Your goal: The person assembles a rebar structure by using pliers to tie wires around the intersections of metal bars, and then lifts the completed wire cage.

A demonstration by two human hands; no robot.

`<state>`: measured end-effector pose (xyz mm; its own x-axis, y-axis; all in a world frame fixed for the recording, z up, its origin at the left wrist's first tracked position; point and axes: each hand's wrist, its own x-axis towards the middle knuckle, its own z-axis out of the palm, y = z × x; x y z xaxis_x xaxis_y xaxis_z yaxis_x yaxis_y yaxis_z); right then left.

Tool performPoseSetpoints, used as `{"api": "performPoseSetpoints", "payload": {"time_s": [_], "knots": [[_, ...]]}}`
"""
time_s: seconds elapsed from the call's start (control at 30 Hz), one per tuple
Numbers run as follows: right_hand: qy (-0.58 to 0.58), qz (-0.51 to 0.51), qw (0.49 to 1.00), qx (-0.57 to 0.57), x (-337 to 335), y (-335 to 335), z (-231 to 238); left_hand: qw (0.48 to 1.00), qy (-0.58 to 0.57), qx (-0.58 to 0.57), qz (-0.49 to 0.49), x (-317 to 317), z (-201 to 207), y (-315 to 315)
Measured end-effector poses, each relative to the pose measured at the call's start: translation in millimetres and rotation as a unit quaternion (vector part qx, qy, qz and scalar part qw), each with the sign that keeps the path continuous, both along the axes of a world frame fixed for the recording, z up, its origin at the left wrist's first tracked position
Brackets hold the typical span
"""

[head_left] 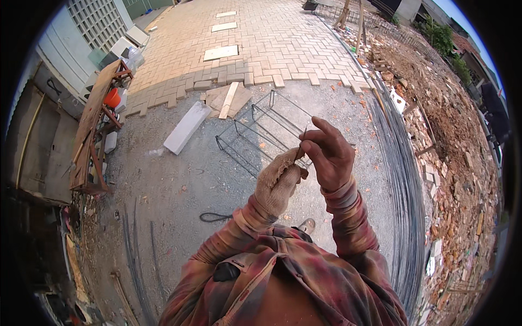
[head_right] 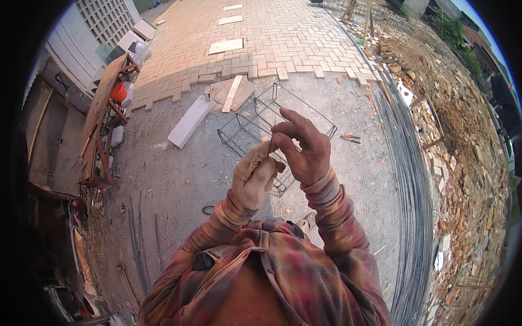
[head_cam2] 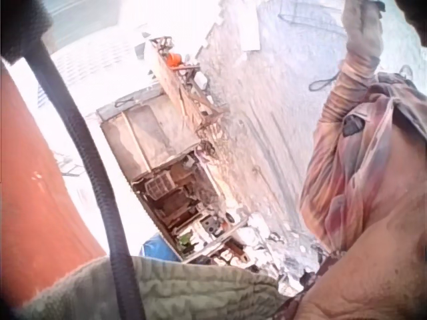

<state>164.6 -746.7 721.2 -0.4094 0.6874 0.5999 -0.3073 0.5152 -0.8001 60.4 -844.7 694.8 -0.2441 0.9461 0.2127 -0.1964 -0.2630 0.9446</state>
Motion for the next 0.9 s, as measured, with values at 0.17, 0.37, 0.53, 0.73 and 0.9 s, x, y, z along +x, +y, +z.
{"api": "performPoseSetpoints", "payload": {"time_s": [0.17,0.37,0.53,0.73,0.9], "knots": [[-0.069,0.032,0.997,0.033,-6,-2,-6,0.998,-0.01,-0.055,0.032,-7,-9,-11],[-0.077,0.061,0.995,0.007,-19,-19,-53,0.987,-0.092,-0.101,0.085,-22,-46,-25],[-0.122,0.313,0.906,-0.257,-39,-75,-139,0.952,-0.237,0.108,0.162,-52,-17,-18],[-0.257,0.153,0.954,-0.026,1,-85,-179,0.88,-0.308,0.231,0.279,-180,27,-61],[-0.32,0.073,0.944,0.044,34,-80,-188,0.822,-0.322,0.224,0.413,-207,20,-93]]}}
